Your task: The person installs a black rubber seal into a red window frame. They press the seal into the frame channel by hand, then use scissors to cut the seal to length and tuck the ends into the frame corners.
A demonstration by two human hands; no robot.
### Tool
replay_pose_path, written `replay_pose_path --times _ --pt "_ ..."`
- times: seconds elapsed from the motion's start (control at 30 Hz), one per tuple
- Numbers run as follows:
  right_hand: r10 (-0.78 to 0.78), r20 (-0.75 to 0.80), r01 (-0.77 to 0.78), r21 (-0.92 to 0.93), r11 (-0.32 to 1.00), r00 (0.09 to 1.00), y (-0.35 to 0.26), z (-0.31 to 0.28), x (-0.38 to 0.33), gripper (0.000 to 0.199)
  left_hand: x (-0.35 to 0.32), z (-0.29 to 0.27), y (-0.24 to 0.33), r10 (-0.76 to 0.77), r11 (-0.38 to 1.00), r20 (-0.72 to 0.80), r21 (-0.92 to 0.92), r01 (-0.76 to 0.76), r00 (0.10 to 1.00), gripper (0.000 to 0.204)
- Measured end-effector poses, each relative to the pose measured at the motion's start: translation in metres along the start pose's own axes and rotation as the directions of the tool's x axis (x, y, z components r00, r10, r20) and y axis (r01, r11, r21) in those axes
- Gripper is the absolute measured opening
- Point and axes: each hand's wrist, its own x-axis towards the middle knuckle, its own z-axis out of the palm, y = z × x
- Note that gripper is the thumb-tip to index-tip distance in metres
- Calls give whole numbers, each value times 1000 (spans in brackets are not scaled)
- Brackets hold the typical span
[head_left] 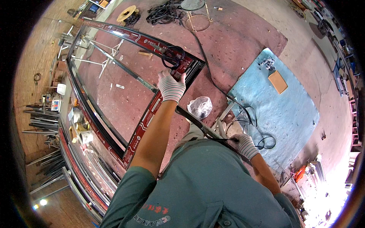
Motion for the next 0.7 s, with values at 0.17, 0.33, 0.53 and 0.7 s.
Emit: replay_pose_path --times 0.17,0.33,0.53,0.7 --pt "-11 9 11 -8 1000 1000 3 6 5 36 1 0 7 -10 1000 -52 13 11 999 80" --pt "-38 1 38 -131 991 999 -2 5 6 35 5 1 14 -62 998 -69 8 62 996 85" --pt "21 26 -19 -54 998 999 -6 5 7 32 7 0 15 -64 996 -79 55 68 995 97" --pt "-4 -12 4 -39 999 1000 1 12 6 30 11 -15 34 -175 983 19 55 174 984 121"
